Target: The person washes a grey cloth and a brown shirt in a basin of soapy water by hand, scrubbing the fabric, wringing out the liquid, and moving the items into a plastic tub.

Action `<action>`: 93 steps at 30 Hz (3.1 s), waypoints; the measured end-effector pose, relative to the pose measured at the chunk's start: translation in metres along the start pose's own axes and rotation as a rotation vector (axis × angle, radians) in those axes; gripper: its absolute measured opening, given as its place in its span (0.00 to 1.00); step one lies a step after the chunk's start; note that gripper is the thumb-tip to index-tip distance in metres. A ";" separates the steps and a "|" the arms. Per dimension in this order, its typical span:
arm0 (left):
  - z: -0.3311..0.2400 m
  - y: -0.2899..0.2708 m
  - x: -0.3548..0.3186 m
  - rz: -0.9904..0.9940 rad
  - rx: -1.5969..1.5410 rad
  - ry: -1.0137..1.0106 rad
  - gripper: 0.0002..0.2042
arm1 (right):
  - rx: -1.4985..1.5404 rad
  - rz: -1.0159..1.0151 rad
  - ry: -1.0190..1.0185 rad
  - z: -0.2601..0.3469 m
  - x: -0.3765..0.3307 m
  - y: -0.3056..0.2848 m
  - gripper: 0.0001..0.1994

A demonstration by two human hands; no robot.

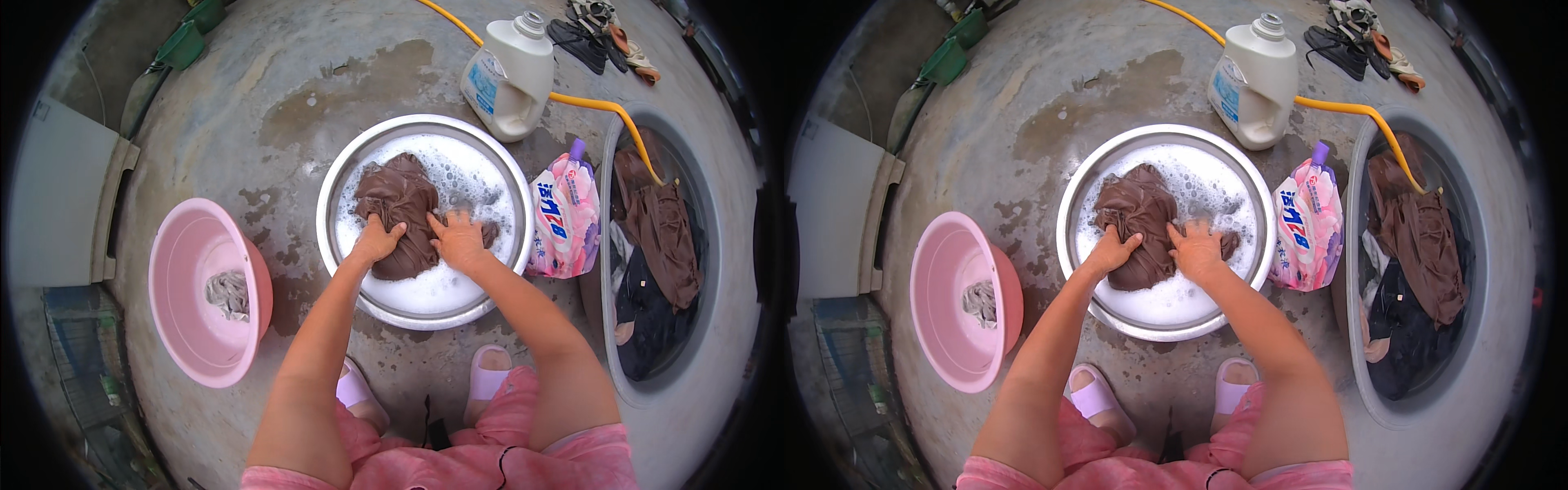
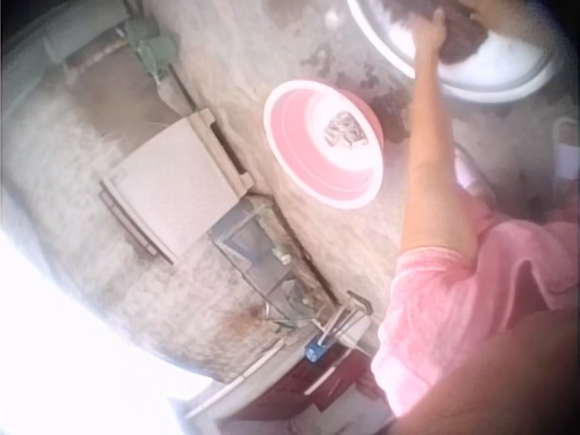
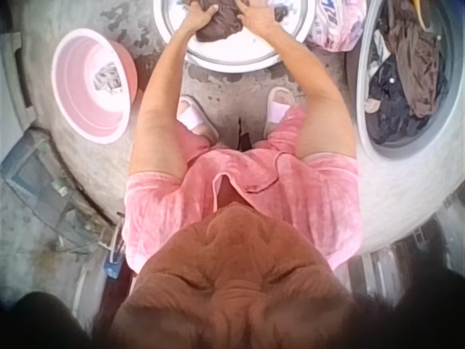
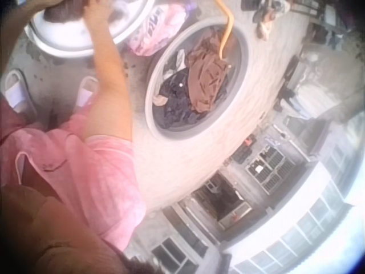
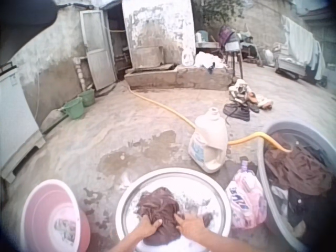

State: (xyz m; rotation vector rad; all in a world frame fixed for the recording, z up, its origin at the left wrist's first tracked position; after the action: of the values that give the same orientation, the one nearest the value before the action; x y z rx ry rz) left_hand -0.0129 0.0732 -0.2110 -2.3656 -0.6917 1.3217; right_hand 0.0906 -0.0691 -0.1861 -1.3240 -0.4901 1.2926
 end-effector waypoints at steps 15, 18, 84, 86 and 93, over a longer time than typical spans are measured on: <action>-0.048 0.018 -0.038 0.504 -0.980 -0.112 0.35 | 1.172 -0.563 -0.026 -0.016 0.018 -0.077 0.08; -0.064 0.008 -0.059 0.483 -1.189 -0.104 0.31 | 1.081 -0.490 -0.298 0.066 -0.015 -0.141 0.06; -0.045 0.010 -0.051 0.561 -0.875 -0.115 0.36 | 1.174 -0.437 -0.001 0.011 0.001 -0.106 0.14; -0.054 0.010 -0.046 0.639 -1.148 -0.073 0.27 | 1.108 -0.500 -0.180 0.054 -0.016 -0.136 0.14; -0.068 -0.005 -0.072 0.644 -1.310 0.371 0.20 | 0.504 -0.902 -0.538 0.149 -0.074 -0.159 0.14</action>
State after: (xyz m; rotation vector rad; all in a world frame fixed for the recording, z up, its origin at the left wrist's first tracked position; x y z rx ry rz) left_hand 0.0125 0.0323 -0.1241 -3.9929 -0.8445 0.4852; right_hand 0.0026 -0.0317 0.0232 -0.2273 -0.9246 0.8780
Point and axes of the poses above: each hand's wrist, its own x-axis towards the middle knuckle, its own y-axis out of the palm, z = x × y, the point moved 6 cm from there along x, towards the middle knuckle, and after that the axes turned 12 degrees about -y, right-handed, at the moved point
